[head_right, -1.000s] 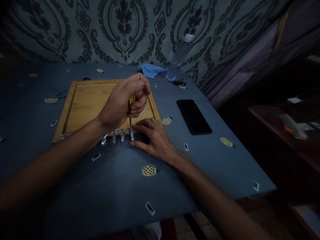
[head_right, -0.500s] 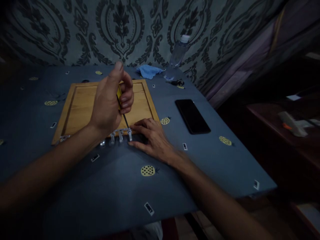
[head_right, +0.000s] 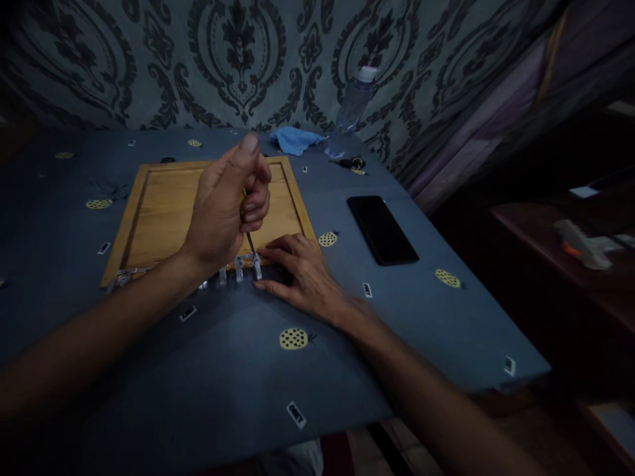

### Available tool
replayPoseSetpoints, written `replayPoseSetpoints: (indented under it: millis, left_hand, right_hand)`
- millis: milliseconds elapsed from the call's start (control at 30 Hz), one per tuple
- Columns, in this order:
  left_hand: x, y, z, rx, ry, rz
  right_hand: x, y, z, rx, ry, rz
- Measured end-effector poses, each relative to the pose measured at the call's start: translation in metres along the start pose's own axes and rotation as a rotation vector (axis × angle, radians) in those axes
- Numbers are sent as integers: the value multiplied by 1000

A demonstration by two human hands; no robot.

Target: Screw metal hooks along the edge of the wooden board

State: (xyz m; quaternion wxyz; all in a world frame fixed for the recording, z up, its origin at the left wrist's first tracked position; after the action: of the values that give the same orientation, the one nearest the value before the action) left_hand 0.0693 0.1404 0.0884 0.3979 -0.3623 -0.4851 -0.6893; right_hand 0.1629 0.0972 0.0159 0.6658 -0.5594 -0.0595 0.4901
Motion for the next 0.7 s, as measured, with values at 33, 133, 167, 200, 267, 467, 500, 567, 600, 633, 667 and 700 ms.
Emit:
replayPoseSetpoints:
  millis: [33, 133, 167, 200, 267, 467, 500, 567, 600, 633, 667, 700]
  left_hand:
    - [1, 0, 0, -4, 2, 9]
    - [3, 2, -1, -22, 6, 33]
    - [3, 3, -2, -31, 6, 41]
    - [3, 4, -2, -38, 6, 51]
    - [3, 5, -2, -58, 11, 73]
    - [5, 14, -2, -199, 9, 232]
    - [6, 16, -2, -220, 9, 264]
    - [7, 17, -3, -229, 0, 295]
    - [7, 17, -3, -221, -11, 290]
    - [7, 16, -4, -216, -25, 271]
    - [7, 16, -4, -219, -40, 242]
    - [7, 18, -5, -242, -55, 213]
  right_hand:
    - [0, 0, 0, -2, 3, 3]
    - [0, 0, 0, -2, 4, 0]
    - [0, 0, 0, 2, 0, -6]
    - [0, 0, 0, 4, -4, -14]
    - [0, 0, 1, 5, -10, -28]
    - [-2, -1, 1, 4, -20, -35]
    - [-2, -1, 1, 5, -21, -34]
    - [-2, -1, 1, 1, -17, -29]
    - [-2, 0, 1, -6, -12, -25]
    - [-1, 0, 1, -14, -5, -20]
    - [0, 1, 1, -21, 4, -17]
    - [0, 1, 1, -25, 13, -18]
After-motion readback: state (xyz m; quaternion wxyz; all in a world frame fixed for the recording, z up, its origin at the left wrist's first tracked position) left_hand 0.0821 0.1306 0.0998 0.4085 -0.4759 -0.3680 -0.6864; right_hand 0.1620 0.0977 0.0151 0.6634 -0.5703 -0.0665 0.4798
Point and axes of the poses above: each hand's wrist, its own z-axis towards the middle knuckle, its own y-axis out of the palm, x = y × z, the point moved 9 cm from there along z, towards the middle knuckle
